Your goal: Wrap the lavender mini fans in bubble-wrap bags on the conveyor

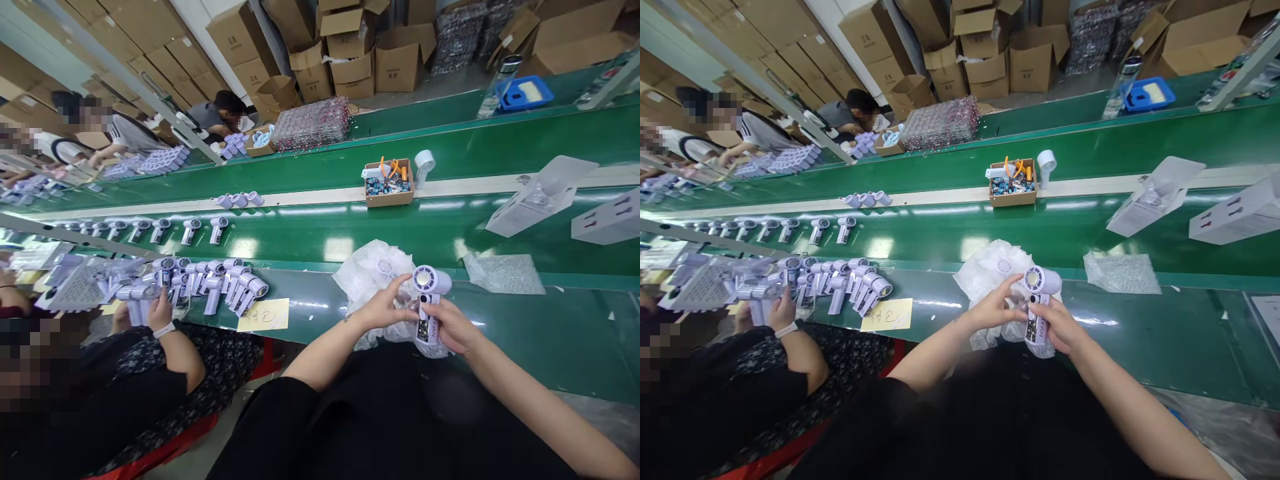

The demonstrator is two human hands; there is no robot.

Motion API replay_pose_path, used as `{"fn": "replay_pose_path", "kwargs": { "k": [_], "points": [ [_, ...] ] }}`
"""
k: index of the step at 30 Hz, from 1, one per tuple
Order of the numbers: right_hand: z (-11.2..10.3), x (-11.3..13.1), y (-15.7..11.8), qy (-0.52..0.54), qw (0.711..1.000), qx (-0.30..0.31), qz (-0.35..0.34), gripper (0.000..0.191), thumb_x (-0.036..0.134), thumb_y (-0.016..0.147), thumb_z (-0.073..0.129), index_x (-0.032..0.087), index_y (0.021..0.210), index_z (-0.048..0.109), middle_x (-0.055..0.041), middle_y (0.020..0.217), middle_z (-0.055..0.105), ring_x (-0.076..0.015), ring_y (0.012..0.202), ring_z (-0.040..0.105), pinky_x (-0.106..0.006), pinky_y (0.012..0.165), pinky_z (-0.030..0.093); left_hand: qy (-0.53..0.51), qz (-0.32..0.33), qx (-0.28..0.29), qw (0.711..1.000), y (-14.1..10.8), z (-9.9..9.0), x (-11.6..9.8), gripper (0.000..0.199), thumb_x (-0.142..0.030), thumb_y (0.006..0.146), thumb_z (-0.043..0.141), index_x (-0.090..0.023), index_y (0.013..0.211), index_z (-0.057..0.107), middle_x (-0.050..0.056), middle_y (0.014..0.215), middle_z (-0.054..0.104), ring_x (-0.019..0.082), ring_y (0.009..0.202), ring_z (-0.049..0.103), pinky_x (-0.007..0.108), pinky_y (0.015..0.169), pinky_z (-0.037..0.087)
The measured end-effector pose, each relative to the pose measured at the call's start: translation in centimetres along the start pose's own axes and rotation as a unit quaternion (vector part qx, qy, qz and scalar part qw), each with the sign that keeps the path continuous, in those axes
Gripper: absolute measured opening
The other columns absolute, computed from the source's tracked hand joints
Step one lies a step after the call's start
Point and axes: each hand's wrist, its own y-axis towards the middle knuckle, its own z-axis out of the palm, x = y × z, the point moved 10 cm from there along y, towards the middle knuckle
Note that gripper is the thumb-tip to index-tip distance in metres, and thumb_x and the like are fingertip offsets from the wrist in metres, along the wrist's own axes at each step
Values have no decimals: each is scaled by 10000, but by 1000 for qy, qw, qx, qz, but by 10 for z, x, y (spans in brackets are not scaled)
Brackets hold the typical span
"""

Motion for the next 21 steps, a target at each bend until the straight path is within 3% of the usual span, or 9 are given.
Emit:
{"fn": "replay_pose_path", "kwargs": {
  "k": [3, 7, 8, 10, 12, 13, 15, 17, 21],
  "points": [
    [4, 9, -15, -18, 999, 45, 4, 349, 422, 663, 680, 182, 916, 658, -107, 956, 705, -300, 934, 647, -458, 847, 484, -41, -40, 38, 998, 4, 13, 6, 591, -258, 754, 651, -206, 1312, 464, 57, 956, 685, 174, 789, 641, 272, 723, 487],
    [-42, 39, -45, -108, 994, -26, -22, 369, 418, 589, 757, 195, 865, 655, -88, 863, 693, -269, 803, 647, -397, 722, 514, 1, -43, 63, 997, -12, 2, -4, 190, -150, 747, 587, -207, 905, 677, 22, 838, 689, 154, 751, 621, 243, 687, 464],
    [-54, 45, -54, -139, 989, -35, -17, 354, 411, 583, 768, 193, 835, 649, -76, 791, 679, -244, 726, 634, -367, 654, 515, 3, -55, 27, 998, -16, -11, -6, 126, -146, 745, 577, -200, 815, 667, 14, 793, 676, 145, 727, 608, 238, 672, 456],
    [-72, 50, -72, -185, 982, -32, -3, 345, 414, 583, 775, 192, 803, 630, -48, 681, 633, -200, 606, 585, -314, 542, 489, 13, -83, -118, 989, -30, -50, -10, 42, -177, 745, 579, -189, 714, 603, 2, 714, 622, 130, 679, 568, 236, 644, 438],
    [-79, 47, -87, -198, 980, -12, 9, 402, 389, 571, 793, 204, 878, 612, -39, 713, 634, -198, 626, 589, -304, 545, 491, 30, -85, -266, 960, -52, -80, -20, 127, -214, 742, 591, -186, 646, 513, -7, 675, 555, 128, 682, 536, 246, 661, 427],
    [-78, 42, -93, -194, 981, 3, 16, 461, 364, 576, 797, 215, 962, 593, -47, 784, 651, -213, 689, 610, -317, 597, 509, 31, -79, -300, 950, -61, -83, -24, 178, -219, 740, 593, -187, 617, 468, -11, 659, 525, 127, 688, 525, 251, 674, 422],
    [-70, 26, -100, -174, 984, 25, 31, 605, 316, 620, 782, 246, 1151, 500, -67, 950, 662, -240, 848, 630, -365, 757, 514, -12, -92, -274, 957, -68, -65, -22, 203, -202, 725, 599, -186, 613, 430, -19, 648, 502, 119, 675, 511, 248, 663, 415],
    [-65, 9, -101, -142, 989, 9, 36, 696, 315, 659, 757, 269, 1251, 393, -76, 1014, 657, -243, 905, 630, -392, 833, 495, -132, -157, -202, 958, -72, -29, -3, 160, -190, 690, 630, -191, 716, 472, -38, 641, 510, 103, 610, 502, 234, 605, 410],
    [-72, -1, -97, -147, 985, -91, -11, 677, 428, 677, 717, 271, 1246, 386, -81, 1020, 640, -227, 793, 628, -344, 662, 535, -382, -266, -138, 874, -84, 31, 23, 360, -320, 650, 719, -170, 917, 531, -48, 628, 542, 88, 538, 524, 244, 593, 442]
  ]
}}
